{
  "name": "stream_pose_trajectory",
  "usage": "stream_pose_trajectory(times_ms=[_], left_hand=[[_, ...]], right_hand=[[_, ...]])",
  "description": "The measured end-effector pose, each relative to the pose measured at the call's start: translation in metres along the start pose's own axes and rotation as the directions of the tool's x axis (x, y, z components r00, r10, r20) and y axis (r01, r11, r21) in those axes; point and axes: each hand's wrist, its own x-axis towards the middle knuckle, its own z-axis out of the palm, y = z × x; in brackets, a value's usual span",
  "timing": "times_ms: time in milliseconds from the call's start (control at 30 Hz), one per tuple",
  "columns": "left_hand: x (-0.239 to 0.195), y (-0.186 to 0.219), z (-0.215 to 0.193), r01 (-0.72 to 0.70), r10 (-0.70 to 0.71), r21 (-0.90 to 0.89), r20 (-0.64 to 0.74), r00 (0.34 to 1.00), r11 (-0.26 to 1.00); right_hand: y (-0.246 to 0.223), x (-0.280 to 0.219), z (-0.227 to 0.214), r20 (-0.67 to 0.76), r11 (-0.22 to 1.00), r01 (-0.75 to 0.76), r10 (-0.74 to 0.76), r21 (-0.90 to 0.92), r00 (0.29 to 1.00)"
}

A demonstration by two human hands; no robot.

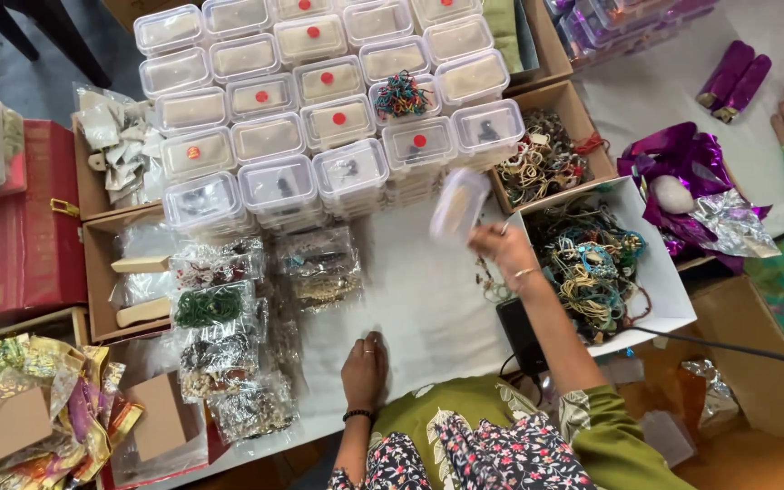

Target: The person sorts various jewelry items, including necklaces and bracelets, from a large white box into small clear plastic containers. They place the filled containers onto a table alongside other organized supplies and occasionally reach into a cardboard box to retrieve more containers.

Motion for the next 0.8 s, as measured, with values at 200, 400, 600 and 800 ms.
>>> stream_pose_trajectory(times_ms=[200, 400, 600, 800], left_hand=[[-0.002, 0.002, -0.002, -0.006, 0.006, 0.013, 0.004, 1.000, 1.000], [0.000, 0.002, -0.004, 0.003, -0.003, 0.001, 0.004, 1.000, 1.000], [-0.004, 0.002, -0.003, 0.043, -0.043, 0.003, 0.053, 0.998, 0.999], [-0.002, 0.003, -0.003, 0.075, -0.074, -0.014, 0.042, 0.996, 0.997]], right_hand=[[-0.078, 0.022, 0.020, -0.183, 0.881, 0.279, -0.223, 0.381, 0.957], [-0.101, 0.058, 0.042, -0.250, 0.883, 0.314, -0.235, 0.348, 0.939], [-0.108, 0.029, 0.039, -0.290, 0.927, 0.342, -0.289, 0.151, 0.912], [-0.098, 0.033, 0.017, -0.476, 0.838, 0.542, -0.506, -0.071, 0.720]])
